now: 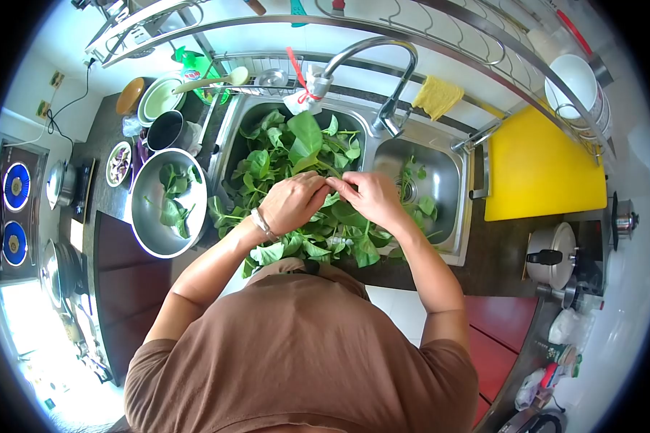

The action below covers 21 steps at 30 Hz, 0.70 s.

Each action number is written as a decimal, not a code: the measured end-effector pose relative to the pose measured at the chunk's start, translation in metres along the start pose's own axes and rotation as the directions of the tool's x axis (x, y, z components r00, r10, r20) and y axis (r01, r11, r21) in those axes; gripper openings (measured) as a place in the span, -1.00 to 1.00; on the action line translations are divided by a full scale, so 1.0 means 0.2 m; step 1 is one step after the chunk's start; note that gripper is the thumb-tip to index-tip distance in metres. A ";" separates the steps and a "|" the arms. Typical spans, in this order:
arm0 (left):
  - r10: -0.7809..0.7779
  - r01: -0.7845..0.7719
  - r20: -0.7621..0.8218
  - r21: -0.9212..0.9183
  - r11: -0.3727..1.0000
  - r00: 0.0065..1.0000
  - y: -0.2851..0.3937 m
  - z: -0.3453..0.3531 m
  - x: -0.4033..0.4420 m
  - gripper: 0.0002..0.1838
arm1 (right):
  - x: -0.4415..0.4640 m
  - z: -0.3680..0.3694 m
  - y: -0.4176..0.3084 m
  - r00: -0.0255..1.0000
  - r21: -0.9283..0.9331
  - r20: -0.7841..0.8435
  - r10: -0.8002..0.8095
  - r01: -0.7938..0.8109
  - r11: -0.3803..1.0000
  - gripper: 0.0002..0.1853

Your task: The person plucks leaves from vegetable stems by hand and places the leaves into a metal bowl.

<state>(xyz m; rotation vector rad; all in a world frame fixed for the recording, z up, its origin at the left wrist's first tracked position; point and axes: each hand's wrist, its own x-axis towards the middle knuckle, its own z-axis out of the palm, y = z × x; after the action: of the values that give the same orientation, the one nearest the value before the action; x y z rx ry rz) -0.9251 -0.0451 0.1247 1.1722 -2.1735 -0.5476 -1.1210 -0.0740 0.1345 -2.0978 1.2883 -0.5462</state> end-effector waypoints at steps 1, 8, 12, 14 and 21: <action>0.008 -0.009 0.009 0.045 0.999 1.000 0.01 -0.01 -0.01 -0.83 | 0.00 0.00 0.00 0.999 -0.006 0.030 0.025 -0.025 1.000 -0.58; -0.148 0.152 -0.149 0.010 0.988 0.978 0.01 0.08 -0.04 -0.94 | 0.03 0.06 0.07 0.987 0.404 0.160 -0.029 -0.039 0.914 -0.64; -0.209 0.143 -0.364 -0.201 0.969 0.908 0.00 0.12 -0.02 -0.91 | 0.08 0.08 0.05 0.994 0.342 0.102 -0.035 -0.002 0.940 -0.72; -0.315 0.218 -0.355 -0.287 0.933 0.880 -0.01 0.12 -0.02 -0.88 | 0.10 0.09 0.04 0.994 0.345 0.088 -0.063 0.029 0.938 -0.73; -0.491 0.365 -0.217 -0.438 0.822 0.844 -0.05 0.07 -0.03 -0.78 | 0.16 0.08 0.00 0.983 0.462 0.173 -0.068 -0.020 0.886 -0.70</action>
<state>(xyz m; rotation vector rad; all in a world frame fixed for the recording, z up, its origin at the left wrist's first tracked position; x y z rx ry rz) -0.9262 -0.0443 0.1056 1.4237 -1.4339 -0.8623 -1.0973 -0.0977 0.1230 -1.7183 0.9165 -0.5878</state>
